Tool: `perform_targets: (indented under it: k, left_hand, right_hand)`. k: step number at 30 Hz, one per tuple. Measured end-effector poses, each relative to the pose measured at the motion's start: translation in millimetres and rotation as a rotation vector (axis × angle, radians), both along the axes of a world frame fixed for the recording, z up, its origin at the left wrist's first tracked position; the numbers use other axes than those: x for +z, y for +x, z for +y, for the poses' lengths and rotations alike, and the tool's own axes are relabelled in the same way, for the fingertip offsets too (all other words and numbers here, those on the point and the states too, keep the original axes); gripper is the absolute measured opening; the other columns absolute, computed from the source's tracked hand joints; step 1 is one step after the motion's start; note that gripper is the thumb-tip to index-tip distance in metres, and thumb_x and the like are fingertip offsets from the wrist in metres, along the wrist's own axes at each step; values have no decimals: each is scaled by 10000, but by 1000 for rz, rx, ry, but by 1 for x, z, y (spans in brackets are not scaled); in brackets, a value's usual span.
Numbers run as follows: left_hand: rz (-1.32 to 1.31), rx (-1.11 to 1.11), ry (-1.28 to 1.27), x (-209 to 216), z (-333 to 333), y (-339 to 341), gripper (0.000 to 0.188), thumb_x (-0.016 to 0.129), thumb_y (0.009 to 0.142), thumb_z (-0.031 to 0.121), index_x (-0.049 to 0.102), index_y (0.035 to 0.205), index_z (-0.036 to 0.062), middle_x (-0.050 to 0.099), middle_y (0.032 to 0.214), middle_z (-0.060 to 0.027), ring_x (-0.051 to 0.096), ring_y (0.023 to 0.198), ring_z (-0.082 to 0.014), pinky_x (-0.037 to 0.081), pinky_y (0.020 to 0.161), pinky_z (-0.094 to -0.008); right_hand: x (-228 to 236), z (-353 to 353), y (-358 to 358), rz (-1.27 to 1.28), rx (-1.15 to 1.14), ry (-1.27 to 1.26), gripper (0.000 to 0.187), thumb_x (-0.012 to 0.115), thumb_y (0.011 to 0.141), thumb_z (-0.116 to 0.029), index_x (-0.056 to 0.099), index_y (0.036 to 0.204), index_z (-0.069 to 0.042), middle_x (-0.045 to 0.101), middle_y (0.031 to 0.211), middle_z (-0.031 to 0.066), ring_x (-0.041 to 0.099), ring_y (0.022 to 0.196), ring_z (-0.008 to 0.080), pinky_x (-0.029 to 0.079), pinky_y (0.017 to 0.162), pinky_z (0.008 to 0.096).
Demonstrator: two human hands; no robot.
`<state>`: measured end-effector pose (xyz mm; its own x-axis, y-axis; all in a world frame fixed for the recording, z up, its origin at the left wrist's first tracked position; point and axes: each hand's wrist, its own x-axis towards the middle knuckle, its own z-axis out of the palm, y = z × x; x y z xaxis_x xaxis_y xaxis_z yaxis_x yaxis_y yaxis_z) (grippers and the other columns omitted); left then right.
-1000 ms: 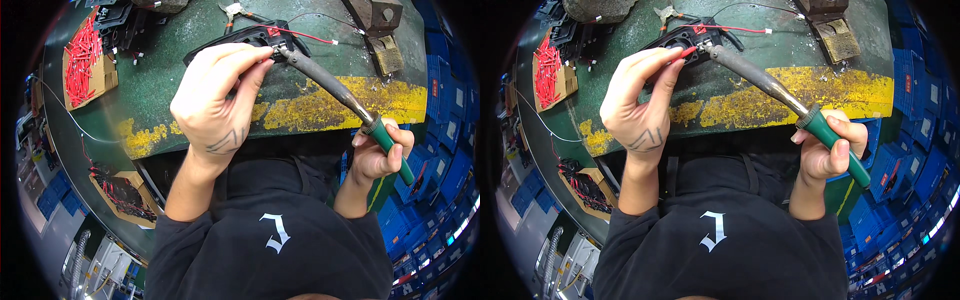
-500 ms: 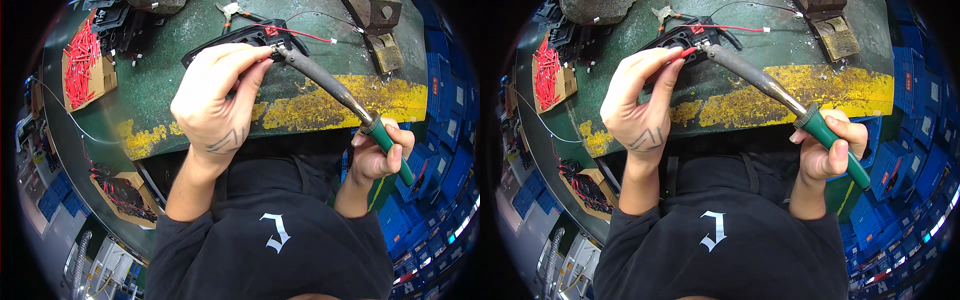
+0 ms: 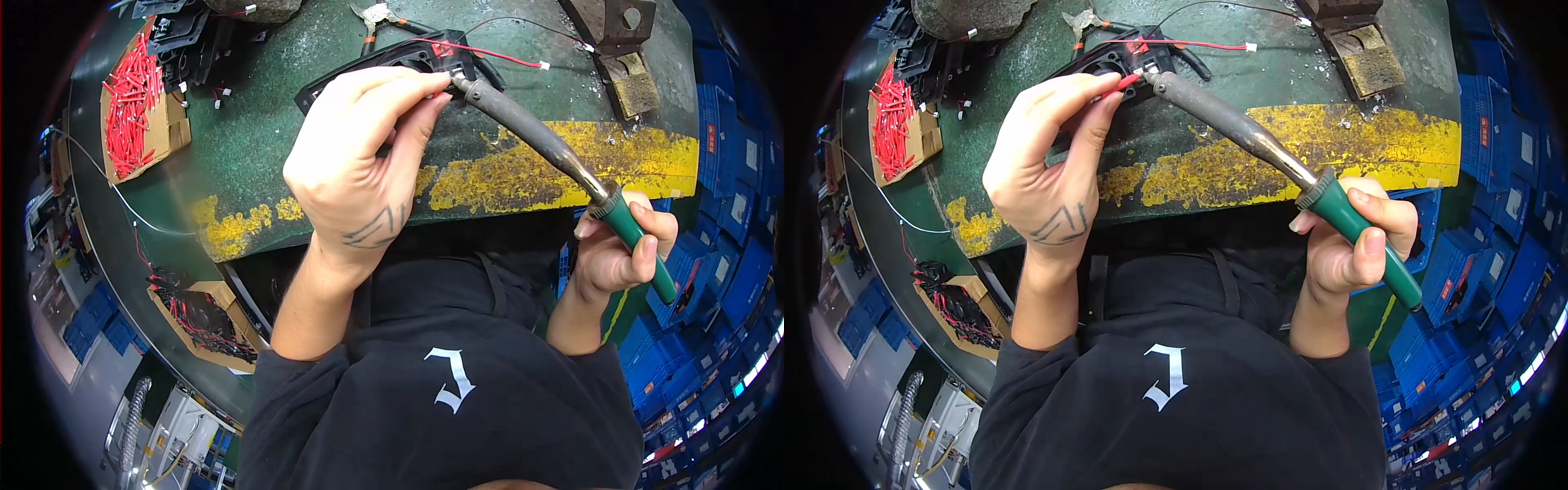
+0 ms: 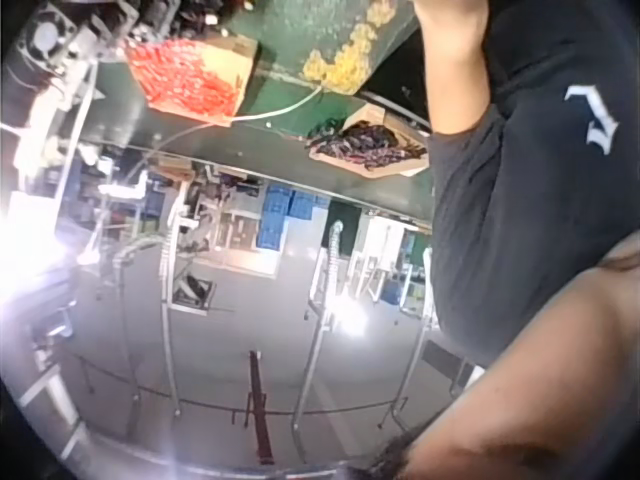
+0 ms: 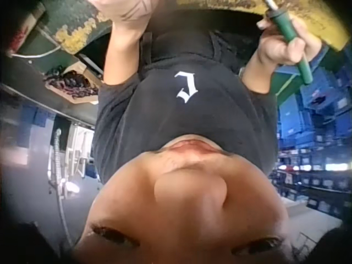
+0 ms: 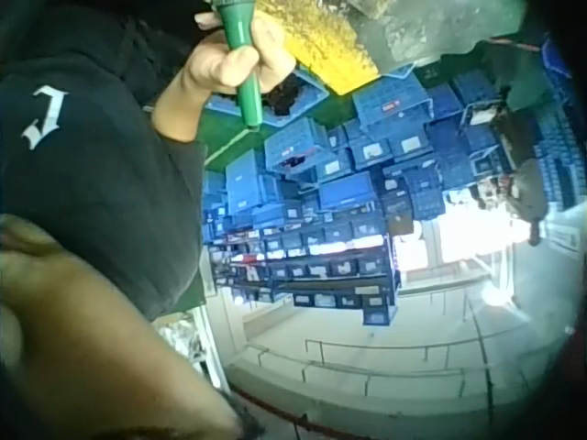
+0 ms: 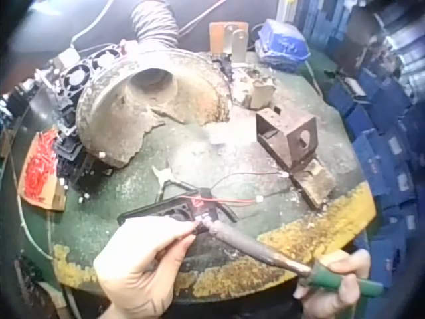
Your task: Soldering wires and components onto a small fan assembly at a factory workbench.
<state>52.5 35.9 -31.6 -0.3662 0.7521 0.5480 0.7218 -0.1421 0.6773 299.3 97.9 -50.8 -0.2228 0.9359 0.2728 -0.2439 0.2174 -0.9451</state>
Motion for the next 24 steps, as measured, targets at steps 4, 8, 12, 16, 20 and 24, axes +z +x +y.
perform_targets:
  k: [4, 8, 12, 16, 20, 24]
  left_hand:
    - [20, 28, 32, -1, 3, 2, 176, 771, 739, -33, 732, 906, 5, 678, 807, -106, 665, 742, -216, 531, 680, -285]
    - [74, 35, 40, -3, 3, 3, 185, 781, 722, -23, 730, 896, 9, 674, 804, -100, 659, 737, -219, 533, 675, -294]
    - [84, 28, 33, -2, 3, 3, 184, 780, 721, -23, 729, 895, 9, 671, 799, -100, 656, 735, -221, 533, 675, -294]
    - [122, 9, 3, -1, 2, 1, 168, 758, 773, -56, 742, 935, -14, 692, 881, -112, 658, 761, -150, 518, 654, -227]
    - [133, 11, 14, 0, 3, 1, 165, 759, 772, -57, 741, 930, -17, 691, 875, -114, 663, 768, -157, 523, 662, -232]
    - [137, -2, 0, 2, 3, 2, 164, 758, 771, -59, 740, 930, -20, 691, 873, -115, 666, 772, -161, 525, 666, -234]
  right_hand:
    - [-1, -1, 0, -27, -12, 5, 317, 470, 947, -351, 568, 1036, -62, 602, 734, 230, 526, 444, 207, 439, 389, 279]
    - [-1, -1, 0, -29, -6, 10, 319, 467, 949, -352, 566, 1040, -63, 601, 733, 232, 525, 444, 207, 439, 390, 278]
    - [-1, 0, 1, -28, -1, 9, 322, 467, 950, -356, 564, 1043, -63, 600, 734, 234, 529, 448, 209, 439, 391, 278]
    - [-1, 0, 0, -2, -11, -7, 343, 500, 945, -336, 537, 1048, -11, 586, 698, 233, 548, 459, 216, 478, 419, 297]
    - [-3, 0, 1, 47, 6, 9, 347, 483, 945, -372, 547, 1056, -50, 608, 745, 241, 544, 458, 209, 463, 398, 288]
    - [-6, 4, 3, 86, -67, -47, 363, 480, 936, -435, 560, 1051, -100, 643, 816, 239, 553, 473, 200, 459, 388, 278]
